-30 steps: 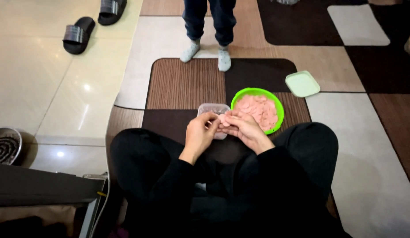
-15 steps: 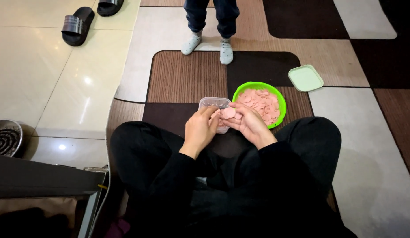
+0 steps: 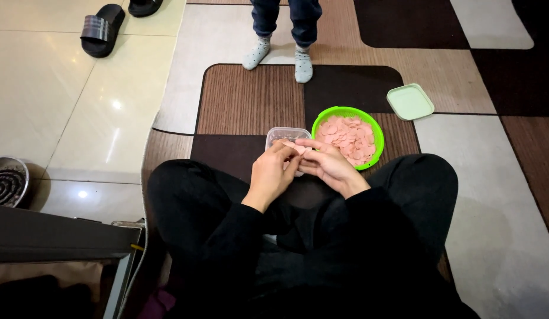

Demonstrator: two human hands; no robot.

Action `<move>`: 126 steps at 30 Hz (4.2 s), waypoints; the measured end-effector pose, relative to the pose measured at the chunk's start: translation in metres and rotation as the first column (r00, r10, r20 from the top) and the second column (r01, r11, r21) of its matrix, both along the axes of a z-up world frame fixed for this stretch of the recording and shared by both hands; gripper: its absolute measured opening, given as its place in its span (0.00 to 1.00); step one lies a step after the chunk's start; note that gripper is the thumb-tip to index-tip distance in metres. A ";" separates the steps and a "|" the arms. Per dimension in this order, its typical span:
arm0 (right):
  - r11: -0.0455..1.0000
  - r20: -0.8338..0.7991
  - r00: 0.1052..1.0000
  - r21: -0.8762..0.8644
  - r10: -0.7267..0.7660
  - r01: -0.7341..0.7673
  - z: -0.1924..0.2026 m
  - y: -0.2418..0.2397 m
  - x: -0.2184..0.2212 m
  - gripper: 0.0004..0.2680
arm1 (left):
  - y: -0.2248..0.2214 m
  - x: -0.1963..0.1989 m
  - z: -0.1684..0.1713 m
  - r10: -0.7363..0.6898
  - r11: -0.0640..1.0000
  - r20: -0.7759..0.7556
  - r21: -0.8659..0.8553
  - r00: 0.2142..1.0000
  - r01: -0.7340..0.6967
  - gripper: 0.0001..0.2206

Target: The person is sitting on the floor, separating thin slices of meat from a green bowl and placing them into a smaller clear plastic container.

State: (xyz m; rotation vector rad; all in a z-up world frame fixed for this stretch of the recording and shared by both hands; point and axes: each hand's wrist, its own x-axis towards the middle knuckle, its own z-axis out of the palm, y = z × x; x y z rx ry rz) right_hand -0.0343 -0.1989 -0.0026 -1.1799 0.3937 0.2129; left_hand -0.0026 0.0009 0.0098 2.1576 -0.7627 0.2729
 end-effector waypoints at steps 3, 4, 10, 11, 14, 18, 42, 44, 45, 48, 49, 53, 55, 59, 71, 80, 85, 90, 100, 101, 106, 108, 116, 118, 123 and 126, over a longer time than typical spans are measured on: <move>0.999 0.002 0.999 0.019 -0.033 0.033 0.001 0.003 -0.001 0.20 | 0.002 0.004 -0.006 -0.005 0.999 -0.048 -0.035 0.999 0.004 0.04; 0.999 0.002 0.999 0.019 -0.032 0.032 -0.001 0.002 0.000 0.20 | 0.001 0.003 -0.005 -0.005 0.999 -0.048 -0.036 0.999 0.003 0.04; 0.996 -0.010 0.996 0.028 -0.090 0.091 -0.020 -0.001 0.007 0.17 | -0.001 0.003 -0.006 0.084 0.995 -0.101 -0.049 0.991 -0.089 0.03; 0.994 -0.025 0.994 0.033 -0.107 0.108 -0.015 0.001 0.005 0.17 | -0.001 0.004 -0.005 0.107 0.992 -0.100 -0.060 0.989 -0.113 0.03; 0.986 -0.054 0.986 0.024 -0.161 0.162 -0.014 0.000 0.006 0.17 | 0.002 0.007 -0.007 0.156 0.984 -0.102 -0.066 0.982 -0.163 0.03; 0.962 -0.079 0.961 0.052 -0.264 0.268 -0.015 -0.006 0.007 0.16 | 0.004 0.005 -0.003 0.204 0.976 -0.083 -0.059 0.976 -0.209 0.08; 0.988 -0.110 0.982 0.004 -0.154 0.155 -0.025 -0.006 0.007 0.16 | -0.003 0.003 -0.009 0.022 0.999 0.134 -0.037 0.991 -0.017 0.04; 0.987 -0.110 0.981 0.001 -0.157 0.158 -0.016 -0.005 0.005 0.16 | -0.003 0.005 -0.009 0.059 0.996 0.102 -0.079 0.993 -0.051 0.03; 0.987 -0.111 0.981 -0.003 -0.161 0.161 -0.013 -0.005 0.004 0.16 | -0.003 0.006 -0.010 0.094 0.989 0.069 -0.120 0.993 -0.085 0.02; 0.983 -0.099 0.979 0.001 -0.181 0.182 -0.010 -0.005 0.003 0.15 | -0.001 0.001 0.007 0.149 0.971 -0.010 -0.187 0.989 -0.149 0.03; 0.983 -0.099 0.979 0.001 -0.180 0.181 -0.011 -0.005 0.003 0.15 | 0.000 0.004 0.001 0.150 0.971 -0.011 -0.186 0.989 -0.149 0.03; 0.983 -0.111 0.978 0.010 -0.179 0.181 -0.013 -0.006 0.005 0.16 | 0.000 0.004 -0.005 0.124 0.981 -0.082 -0.139 0.989 -0.135 0.11; 0.984 -0.101 0.979 0.008 -0.178 0.180 -0.011 -0.004 0.005 0.16 | 0.000 0.003 -0.003 0.088 0.985 -0.084 -0.144 0.993 -0.100 0.13; 0.987 -0.101 0.982 -0.006 -0.158 0.158 -0.008 -0.002 0.003 0.16 | -0.002 0.005 -0.012 0.036 0.999 -0.008 -0.021 0.999 -0.036 0.10; 0.982 -0.110 0.977 0.024 -0.184 0.187 -0.026 -0.006 0.006 0.17 | -0.003 0.004 -0.011 0.004 1.000 0.072 -0.031 0.997 -0.002 0.05; 0.986 -0.086 0.983 -0.048 -0.164 0.160 -0.041 -0.009 0.011 0.17 | -0.003 0.004 -0.004 0.026 0.998 0.075 -0.055 0.997 -0.022 0.06; 0.988 -0.078 0.986 -0.046 -0.147 0.144 -0.043 -0.009 0.010 0.17 | -0.003 0.003 -0.001 0.040 0.997 0.046 -0.075 0.998 -0.037 0.05; 0.982 -0.064 0.982 -0.063 -0.181 0.177 -0.032 -0.004 0.007 0.16 | -0.004 0.003 -0.002 0.029 0.998 0.072 -0.060 0.997 -0.025 0.06; 0.981 -0.042 0.988 -0.137 -0.148 0.141 -0.042 -0.005 0.007 0.16 | 0.001 0.006 -0.005 -0.008 0.996 0.104 0.090 0.995 -0.001 0.05; 0.980 -0.039 0.989 -0.150 -0.141 0.134 -0.045 -0.006 0.007 0.17 | 0.001 0.007 -0.008 -0.004 0.997 0.080 0.082 0.997 -0.003 0.05; 0.976 -0.035 0.991 -0.178 -0.131 0.123 -0.046 -0.005 0.007 0.17 | 0.000 0.006 -0.009 -0.004 0.996 0.061 0.090 0.998 -0.002 0.05; 0.978 -0.034 0.992 -0.175 -0.125 0.118 -0.051 -0.007 0.008 0.17 | -0.001 0.006 -0.009 0.011 0.994 0.091 0.111 0.996 -0.021 0.04; 0.979 -0.049 0.986 -0.137 -0.162 0.154 -0.059 -0.011 0.013 0.18 | -0.002 0.000 0.014 0.033 0.996 0.137 0.083 0.990 -0.045 0.03; 0.978 -0.040 0.985 -0.128 -0.169 0.163 -0.055 -0.011 0.013 0.17 | -0.001 -0.001 0.016 0.038 0.997 0.135 0.064 0.990 -0.047 0.02; 0.969 -0.077 0.968 -0.081 -0.239 0.233 -0.044 -0.009 0.006 0.16 | 0.000 0.002 0.012 0.059 0.998 0.119 -0.016 0.991 -0.058 0.02; 0.959 -0.087 0.956 -0.079 -0.280 0.273 -0.034 -0.006 0.003 0.16 | 0.001 0.002 0.016 0.093 0.996 0.111 -0.017 0.989 -0.092 0.01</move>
